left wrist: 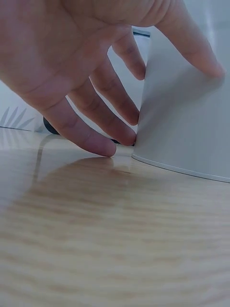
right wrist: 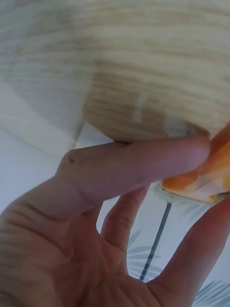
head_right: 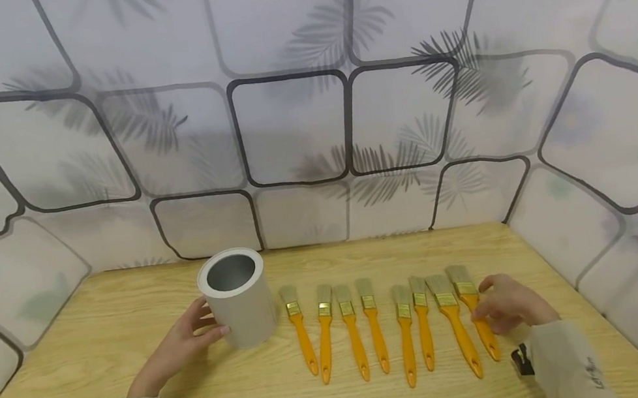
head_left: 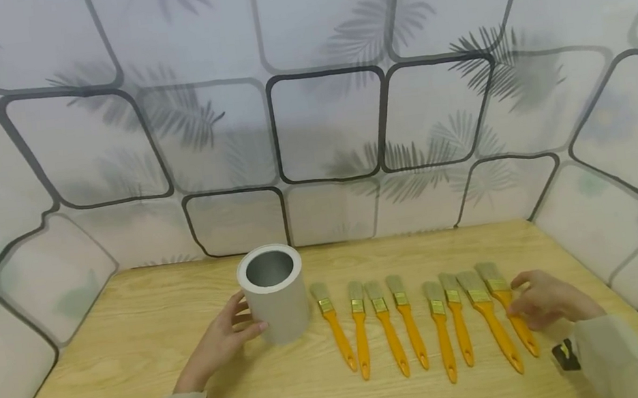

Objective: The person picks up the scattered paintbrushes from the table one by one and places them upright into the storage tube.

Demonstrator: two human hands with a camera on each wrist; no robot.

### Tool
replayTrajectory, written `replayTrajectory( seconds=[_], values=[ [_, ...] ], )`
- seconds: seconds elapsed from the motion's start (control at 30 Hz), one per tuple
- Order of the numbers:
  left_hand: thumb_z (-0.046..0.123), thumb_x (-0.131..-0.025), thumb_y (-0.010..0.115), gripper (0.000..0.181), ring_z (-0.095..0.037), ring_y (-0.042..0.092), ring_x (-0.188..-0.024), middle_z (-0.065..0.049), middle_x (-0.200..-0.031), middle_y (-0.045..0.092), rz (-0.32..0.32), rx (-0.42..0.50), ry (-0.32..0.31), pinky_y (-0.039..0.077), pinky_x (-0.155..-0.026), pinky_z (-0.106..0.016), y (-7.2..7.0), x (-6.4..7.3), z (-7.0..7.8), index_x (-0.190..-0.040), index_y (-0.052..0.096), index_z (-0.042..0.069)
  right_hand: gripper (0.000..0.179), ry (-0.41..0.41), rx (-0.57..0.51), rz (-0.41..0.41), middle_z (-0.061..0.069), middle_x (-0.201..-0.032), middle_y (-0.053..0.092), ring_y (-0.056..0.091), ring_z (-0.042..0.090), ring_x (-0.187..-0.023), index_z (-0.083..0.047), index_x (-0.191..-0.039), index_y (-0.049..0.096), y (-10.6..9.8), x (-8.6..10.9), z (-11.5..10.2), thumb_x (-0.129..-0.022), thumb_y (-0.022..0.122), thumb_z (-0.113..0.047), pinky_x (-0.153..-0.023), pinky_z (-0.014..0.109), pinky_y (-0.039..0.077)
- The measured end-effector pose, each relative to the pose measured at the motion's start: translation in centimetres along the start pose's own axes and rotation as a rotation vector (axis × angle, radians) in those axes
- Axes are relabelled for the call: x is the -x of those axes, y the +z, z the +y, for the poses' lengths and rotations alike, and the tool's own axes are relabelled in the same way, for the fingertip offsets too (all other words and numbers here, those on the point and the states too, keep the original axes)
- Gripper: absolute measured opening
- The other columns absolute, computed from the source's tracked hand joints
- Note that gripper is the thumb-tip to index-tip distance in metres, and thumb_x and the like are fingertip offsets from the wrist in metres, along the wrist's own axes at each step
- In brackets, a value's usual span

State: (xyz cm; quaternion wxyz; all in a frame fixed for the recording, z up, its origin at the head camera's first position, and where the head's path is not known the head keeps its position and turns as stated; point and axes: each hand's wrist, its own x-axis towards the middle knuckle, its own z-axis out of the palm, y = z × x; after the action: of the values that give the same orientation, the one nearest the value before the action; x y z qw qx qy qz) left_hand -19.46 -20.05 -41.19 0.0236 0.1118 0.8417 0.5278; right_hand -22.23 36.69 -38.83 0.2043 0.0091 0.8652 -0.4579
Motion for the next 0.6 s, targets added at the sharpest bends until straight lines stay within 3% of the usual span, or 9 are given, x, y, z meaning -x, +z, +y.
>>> replayTrajectory(
  seconds=[0.17, 0.23, 0.3, 0.4, 0.5, 0.6],
  values=[
    [0.014, -0.094, 0.073, 0.079, -0.05, 0.052, -0.127, -0.037, -0.145, 0.043, -0.007, 0.011, -0.005, 0.049, -0.099, -0.057, -0.1, 0.14, 0.12, -0.155, 0.027, -0.005, 0.069, -0.025, 0.037, -0.004, -0.003, -0.058, 0.039, 0.031, 0.007, -0.048, 0.029, -0.131, 0.019, 0.3, -0.14, -0.14, -0.087, 0.067, 0.005, -0.049, 0.023, 0.044],
    [0.014, -0.094, 0.073, 0.078, -0.049, 0.052, -0.127, -0.037, -0.145, 0.043, -0.007, 0.01, -0.006, 0.049, -0.099, -0.058, -0.14, 0.17, 0.12, -0.155, 0.027, -0.005, 0.07, -0.024, 0.05, 0.0, -0.002, -0.059, 0.038, 0.031, 0.008, -0.049, 0.029, -0.13, 0.019, 0.36, -0.21, -0.22, -0.087, 0.068, 0.004, -0.05, 0.025, 0.045],
    [0.015, -0.095, 0.073, 0.078, -0.049, 0.052, -0.127, -0.037, -0.145, 0.043, -0.007, 0.005, -0.005, 0.048, -0.099, -0.058, -0.18, 0.17, 0.12, -0.155, 0.028, -0.004, 0.072, -0.016, 0.068, 0.017, 0.002, -0.065, 0.045, 0.038, 0.01, -0.051, 0.029, -0.131, 0.019, 0.34, -0.33, -0.25, -0.086, 0.069, 0.003, -0.053, 0.028, 0.05],
    [0.015, -0.095, 0.073, 0.077, -0.049, 0.052, -0.127, -0.036, -0.145, 0.044, -0.007, -0.004, -0.003, 0.048, -0.1, -0.058, -0.2, 0.16, 0.16, -0.156, 0.028, -0.003, 0.075, -0.004, 0.104, 0.052, 0.018, -0.086, 0.059, 0.052, 0.016, -0.06, 0.029, -0.131, 0.02, 0.24, -0.46, -0.17, -0.086, 0.072, 0.0, -0.061, 0.036, 0.058],
    [0.016, -0.095, 0.073, 0.077, -0.048, 0.052, -0.127, -0.036, -0.145, 0.044, -0.009, -0.009, -0.006, 0.048, -0.099, -0.058, -0.16, 0.16, 0.23, -0.155, 0.029, -0.003, 0.077, 0.003, 0.118, 0.073, 0.029, -0.105, 0.061, 0.061, 0.021, -0.07, 0.028, -0.133, 0.021, 0.12, -0.61, 0.01, -0.086, 0.074, -0.003, -0.064, 0.039, 0.06],
    [0.016, -0.095, 0.073, 0.077, -0.049, 0.052, -0.127, -0.037, -0.145, 0.044, -0.01, -0.006, -0.01, 0.049, -0.099, -0.058, -0.1, 0.17, 0.26, -0.155, 0.029, -0.003, 0.076, 0.005, 0.1, 0.073, 0.023, -0.103, 0.064, 0.061, 0.021, -0.072, 0.026, -0.134, 0.023, 0.03, -0.67, 0.21, -0.086, 0.073, -0.004, -0.065, 0.038, 0.06]
  ],
)
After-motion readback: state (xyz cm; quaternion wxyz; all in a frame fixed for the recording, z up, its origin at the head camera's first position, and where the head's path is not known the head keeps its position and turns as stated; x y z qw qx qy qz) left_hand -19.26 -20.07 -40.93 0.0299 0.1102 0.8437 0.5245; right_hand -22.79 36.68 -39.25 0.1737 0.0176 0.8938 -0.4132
